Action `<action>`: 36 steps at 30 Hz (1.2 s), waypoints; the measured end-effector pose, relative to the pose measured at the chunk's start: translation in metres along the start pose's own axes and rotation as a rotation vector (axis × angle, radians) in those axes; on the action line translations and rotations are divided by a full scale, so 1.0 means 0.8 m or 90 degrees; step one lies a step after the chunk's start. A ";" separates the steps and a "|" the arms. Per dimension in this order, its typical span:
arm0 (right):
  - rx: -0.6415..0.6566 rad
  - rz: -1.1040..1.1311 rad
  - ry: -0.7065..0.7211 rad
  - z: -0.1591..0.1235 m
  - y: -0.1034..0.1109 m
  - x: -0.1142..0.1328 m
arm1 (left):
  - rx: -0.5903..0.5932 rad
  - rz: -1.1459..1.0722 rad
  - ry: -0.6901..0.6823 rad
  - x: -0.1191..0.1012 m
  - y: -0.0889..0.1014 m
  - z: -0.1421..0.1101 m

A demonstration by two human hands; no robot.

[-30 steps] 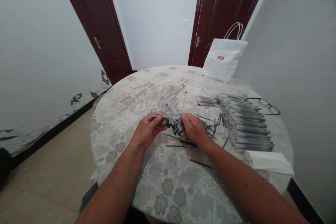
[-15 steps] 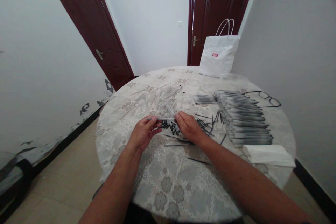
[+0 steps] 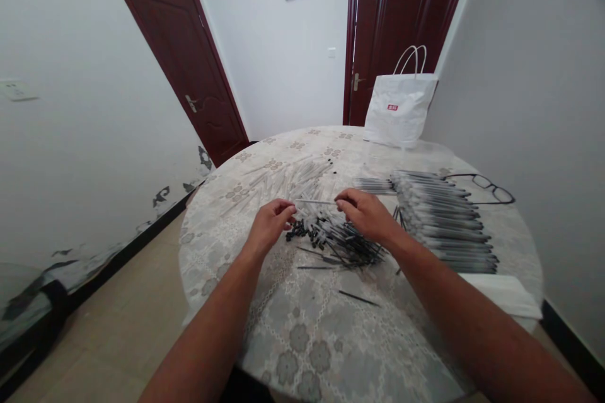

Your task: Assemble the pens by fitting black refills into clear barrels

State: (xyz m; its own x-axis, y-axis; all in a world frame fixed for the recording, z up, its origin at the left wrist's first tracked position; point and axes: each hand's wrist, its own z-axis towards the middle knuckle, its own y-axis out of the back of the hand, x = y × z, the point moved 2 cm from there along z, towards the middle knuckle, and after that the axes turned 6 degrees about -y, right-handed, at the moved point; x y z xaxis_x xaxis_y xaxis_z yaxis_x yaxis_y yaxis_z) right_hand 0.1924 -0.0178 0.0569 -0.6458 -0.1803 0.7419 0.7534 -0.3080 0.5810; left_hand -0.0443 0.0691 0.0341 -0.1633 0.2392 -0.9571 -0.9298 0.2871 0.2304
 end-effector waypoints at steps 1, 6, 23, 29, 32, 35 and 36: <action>-0.021 0.007 -0.020 -0.002 0.002 -0.007 | 0.008 0.065 -0.016 0.006 -0.004 0.003; -0.127 0.037 -0.105 -0.023 -0.004 -0.040 | 0.042 0.300 -0.121 0.027 -0.030 0.007; -0.165 -0.056 -0.015 -0.030 -0.007 -0.048 | 0.143 0.574 -0.109 0.045 -0.017 -0.012; -0.157 -0.072 -0.002 -0.032 -0.012 -0.046 | 0.137 0.727 -0.065 0.043 -0.018 -0.021; -0.160 -0.072 0.006 -0.033 -0.013 -0.045 | 0.120 0.725 -0.068 0.042 -0.018 -0.021; -0.166 -0.070 0.007 -0.033 -0.014 -0.044 | 0.081 0.655 -0.079 0.042 -0.012 -0.016; -0.168 -0.069 0.005 -0.034 -0.014 -0.044 | 0.055 0.604 -0.088 0.043 -0.010 -0.014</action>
State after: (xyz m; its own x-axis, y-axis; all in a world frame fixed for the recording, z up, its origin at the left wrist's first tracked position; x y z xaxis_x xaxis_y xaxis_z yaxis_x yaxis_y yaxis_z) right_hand 0.2032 -0.0331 0.0150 -0.7226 -0.1403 0.6769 0.6222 -0.5586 0.5485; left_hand -0.0463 0.0646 -0.0024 -0.7890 0.5133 -0.3376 -0.4023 -0.0163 0.9154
